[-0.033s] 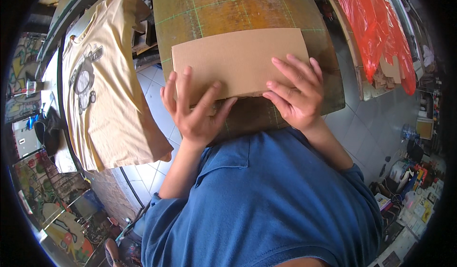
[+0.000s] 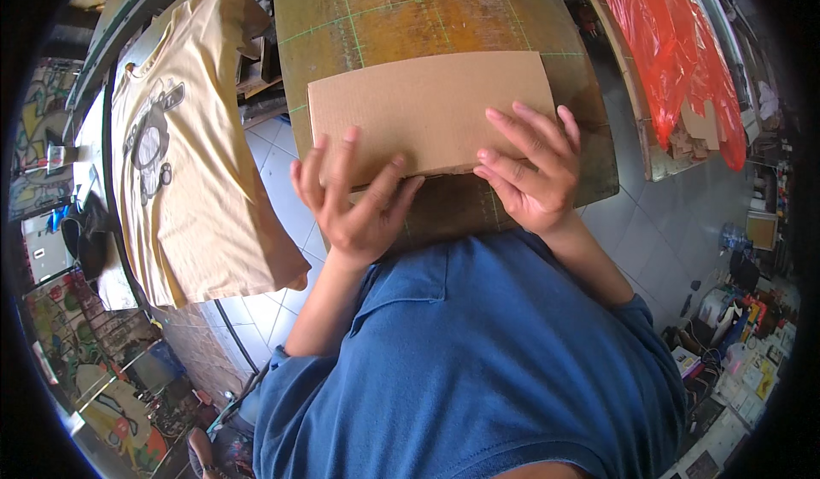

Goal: The person repeatedly folds flat cardboard pieces into small rectangular boxes by hand. They fold the side flaps, tuck the tabs into slots, and then place the finished boxes into a red plastic bag on the table.

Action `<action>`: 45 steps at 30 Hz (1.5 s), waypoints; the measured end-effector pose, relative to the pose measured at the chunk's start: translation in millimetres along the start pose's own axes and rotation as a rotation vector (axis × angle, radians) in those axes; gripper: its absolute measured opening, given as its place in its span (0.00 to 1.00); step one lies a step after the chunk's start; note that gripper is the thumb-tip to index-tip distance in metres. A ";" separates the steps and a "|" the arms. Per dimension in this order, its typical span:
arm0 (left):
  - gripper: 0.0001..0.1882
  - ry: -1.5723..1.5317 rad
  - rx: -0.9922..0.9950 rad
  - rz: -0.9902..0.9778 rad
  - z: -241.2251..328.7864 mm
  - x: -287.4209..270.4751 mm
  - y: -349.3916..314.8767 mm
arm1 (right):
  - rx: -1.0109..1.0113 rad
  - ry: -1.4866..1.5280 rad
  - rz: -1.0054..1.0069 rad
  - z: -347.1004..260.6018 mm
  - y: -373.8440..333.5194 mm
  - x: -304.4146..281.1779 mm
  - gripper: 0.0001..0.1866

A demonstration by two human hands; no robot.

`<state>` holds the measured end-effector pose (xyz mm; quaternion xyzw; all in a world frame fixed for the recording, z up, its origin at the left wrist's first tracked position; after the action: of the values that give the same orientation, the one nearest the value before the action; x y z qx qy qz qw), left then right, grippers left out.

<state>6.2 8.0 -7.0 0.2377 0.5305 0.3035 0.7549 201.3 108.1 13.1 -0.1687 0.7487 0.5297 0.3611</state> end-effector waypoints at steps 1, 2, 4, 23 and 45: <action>0.22 -0.009 0.005 -0.017 -0.7 2.6 -2.3 | 0.030 0.025 -0.012 0.5 -2.2 1.6 0.08; 0.20 -0.018 0.010 -0.033 -1.0 5.2 -4.0 | 0.026 0.021 -0.015 -0.2 -1.3 0.8 0.09; 0.18 -0.018 -0.005 -0.059 1.9 5.7 -5.9 | 0.019 0.020 -0.021 -1.8 1.4 -1.3 0.12; 0.39 -0.846 -0.599 -0.252 -28.1 -17.1 -18.0 | 0.682 0.608 0.145 14.0 -39.1 7.0 0.42; 0.25 -0.734 -0.103 0.329 -116.0 -16.3 278.9 | 0.136 0.659 0.496 127.7 259.1 -3.9 0.33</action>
<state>-165.0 196.7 156.0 0.3737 0.1646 0.3414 0.8466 85.6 323.3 167.1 -0.1193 0.8754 0.4678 -0.0260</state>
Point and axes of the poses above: each hand's wrist, its own y-axis towards the middle knuckle, its own x-axis out of the palm, z = x × y, the point moved 3 cm from there along y, towards the middle knuckle, and after that the axes turned 7 degrees about -x, right-handed, at the moved point
